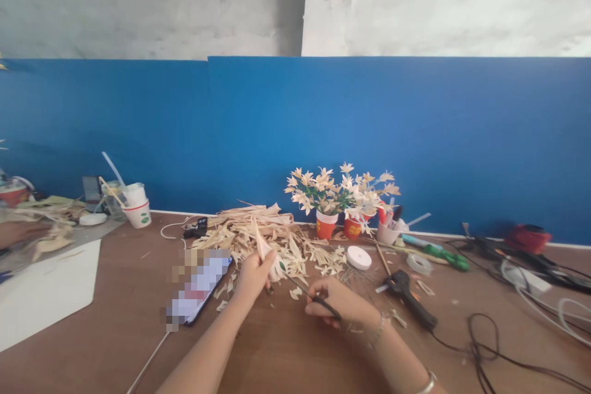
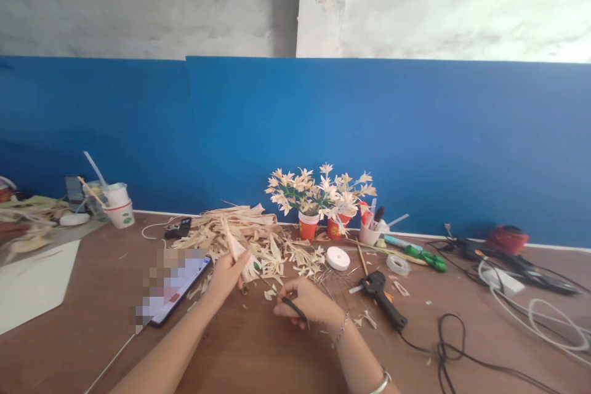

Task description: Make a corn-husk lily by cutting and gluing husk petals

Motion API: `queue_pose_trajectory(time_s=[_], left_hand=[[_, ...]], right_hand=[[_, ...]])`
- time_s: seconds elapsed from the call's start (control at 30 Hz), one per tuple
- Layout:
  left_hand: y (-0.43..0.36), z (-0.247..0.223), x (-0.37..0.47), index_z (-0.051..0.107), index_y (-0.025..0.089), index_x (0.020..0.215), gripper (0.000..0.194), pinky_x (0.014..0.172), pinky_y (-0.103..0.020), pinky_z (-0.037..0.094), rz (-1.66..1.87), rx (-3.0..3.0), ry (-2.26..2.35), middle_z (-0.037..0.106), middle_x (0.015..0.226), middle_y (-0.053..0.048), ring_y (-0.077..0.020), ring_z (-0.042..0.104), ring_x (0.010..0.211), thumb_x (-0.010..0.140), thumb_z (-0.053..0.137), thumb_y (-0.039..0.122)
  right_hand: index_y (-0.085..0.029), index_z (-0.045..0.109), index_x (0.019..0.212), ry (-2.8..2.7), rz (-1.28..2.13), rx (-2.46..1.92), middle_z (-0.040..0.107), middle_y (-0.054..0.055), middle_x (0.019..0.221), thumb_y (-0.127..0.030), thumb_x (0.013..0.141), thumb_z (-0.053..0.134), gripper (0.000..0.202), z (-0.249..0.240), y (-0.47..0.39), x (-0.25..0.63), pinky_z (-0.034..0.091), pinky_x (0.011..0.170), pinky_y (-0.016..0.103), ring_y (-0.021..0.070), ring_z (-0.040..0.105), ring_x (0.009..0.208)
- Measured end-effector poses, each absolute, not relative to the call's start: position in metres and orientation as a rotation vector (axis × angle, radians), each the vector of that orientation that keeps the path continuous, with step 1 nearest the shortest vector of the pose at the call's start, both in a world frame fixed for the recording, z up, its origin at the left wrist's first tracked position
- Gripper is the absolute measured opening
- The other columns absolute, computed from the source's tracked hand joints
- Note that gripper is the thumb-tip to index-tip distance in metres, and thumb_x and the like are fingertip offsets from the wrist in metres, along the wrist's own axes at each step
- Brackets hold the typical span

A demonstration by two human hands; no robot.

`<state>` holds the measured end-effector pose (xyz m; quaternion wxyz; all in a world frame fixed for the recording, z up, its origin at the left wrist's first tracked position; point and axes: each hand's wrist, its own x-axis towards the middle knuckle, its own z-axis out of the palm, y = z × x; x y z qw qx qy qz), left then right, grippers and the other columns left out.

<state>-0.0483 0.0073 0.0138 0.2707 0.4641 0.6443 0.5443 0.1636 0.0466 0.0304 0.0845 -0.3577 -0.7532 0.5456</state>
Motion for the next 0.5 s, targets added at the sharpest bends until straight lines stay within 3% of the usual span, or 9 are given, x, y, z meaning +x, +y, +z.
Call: queue_pose_trajectory(time_s=[0.5], left_hand=[[0.001,0.022,-0.032,0.049,0.017,0.062,0.036,0.028,-0.016,0.022,1.275,1.165,1.560,0.049,0.036,0.006,-0.0061,0.040,0.024,0.075,0.053,0.050]], right_hand=[[-0.015,0.058,0.071,-2.267,1.691,-1.017,0.047,-0.009,0.041,-0.036,0.066,0.066,0.022,0.032,0.046,0.167,0.027,0.031,0.014,0.0043,0.039,0.032]])
